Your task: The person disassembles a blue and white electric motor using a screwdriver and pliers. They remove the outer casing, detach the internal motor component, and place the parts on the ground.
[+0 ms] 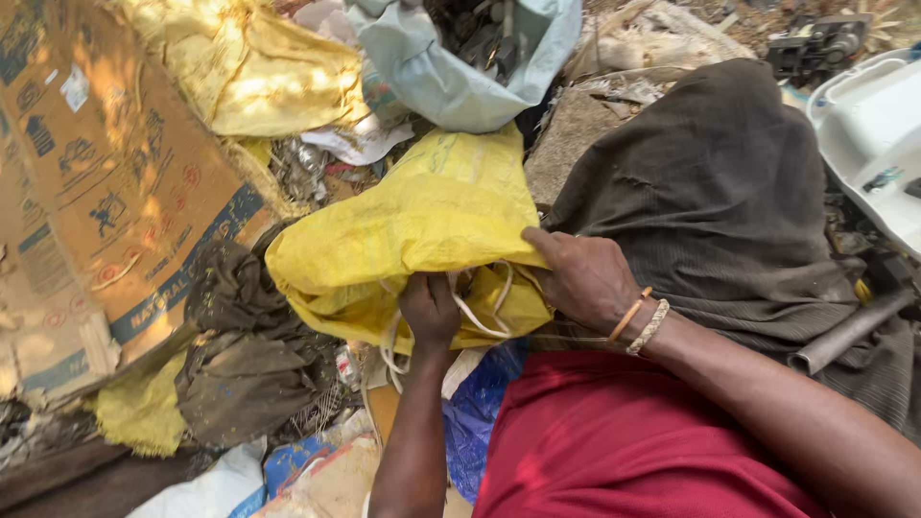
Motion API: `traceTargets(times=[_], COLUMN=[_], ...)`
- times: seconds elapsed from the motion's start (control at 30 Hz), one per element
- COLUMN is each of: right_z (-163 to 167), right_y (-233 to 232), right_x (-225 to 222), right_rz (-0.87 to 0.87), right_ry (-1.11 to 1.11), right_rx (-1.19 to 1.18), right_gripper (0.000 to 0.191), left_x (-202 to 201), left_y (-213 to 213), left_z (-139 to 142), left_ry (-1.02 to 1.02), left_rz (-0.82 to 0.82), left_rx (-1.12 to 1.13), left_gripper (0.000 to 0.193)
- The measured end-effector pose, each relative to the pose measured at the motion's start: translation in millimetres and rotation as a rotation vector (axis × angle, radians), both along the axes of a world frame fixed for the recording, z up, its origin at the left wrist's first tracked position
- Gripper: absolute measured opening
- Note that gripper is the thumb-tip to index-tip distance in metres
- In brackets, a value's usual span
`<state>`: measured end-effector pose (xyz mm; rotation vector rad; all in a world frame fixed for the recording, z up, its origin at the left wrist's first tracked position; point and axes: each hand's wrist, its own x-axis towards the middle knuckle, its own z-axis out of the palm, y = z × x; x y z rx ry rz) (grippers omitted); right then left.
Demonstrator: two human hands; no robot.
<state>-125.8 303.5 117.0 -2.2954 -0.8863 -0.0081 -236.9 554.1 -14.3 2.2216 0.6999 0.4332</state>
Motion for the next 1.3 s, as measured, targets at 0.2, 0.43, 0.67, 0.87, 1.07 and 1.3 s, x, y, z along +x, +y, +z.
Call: traceTargets(times=[0.2, 0.43, 0.67, 0.87, 1.07, 1.3], right_z=[19.1, 5.7, -21.0, -53.2, -134.9, -156.5], right_y=[-8.4, -55.0, -191.6, -359.2, -424.0, -422.1], right_x=[-31.2, -17.7, 7.7, 21.6, 28.4, 22.5], right_rz=[0.130, 0.161, -0.172, -0.975, -1.353, -1.176], right_ry=[0.011, 0.169, 0.122, 0.057, 0.790, 0.505], right_rx=[0.196, 0.240, 0.187, -0.233, 0.872, 0.956], right_gripper=[0.051, 0.053, 0.040, 0.052, 0.079, 0.062], left_x=[116.8, 109.7, 72.7, 71.2, 108.9, 262.0], left_y=[74.1, 73.6, 31.2, -62.9, -194.2, -362.6], left_z=[-27.4, -7.5, 77.0, 182.1, 233.9, 102.4], left_ry=[0.329, 0.409, 0.626, 0.891, 0.339, 0.262], left_rz=[-0.190, -0.267, -0.511, -1.135, -1.483, -0.988], left_rx=[0.212, 0.289, 0.195, -0.123, -0.237, -0.408], left_gripper=[0.025, 0.024, 0.028, 0.033, 0.040, 0.050])
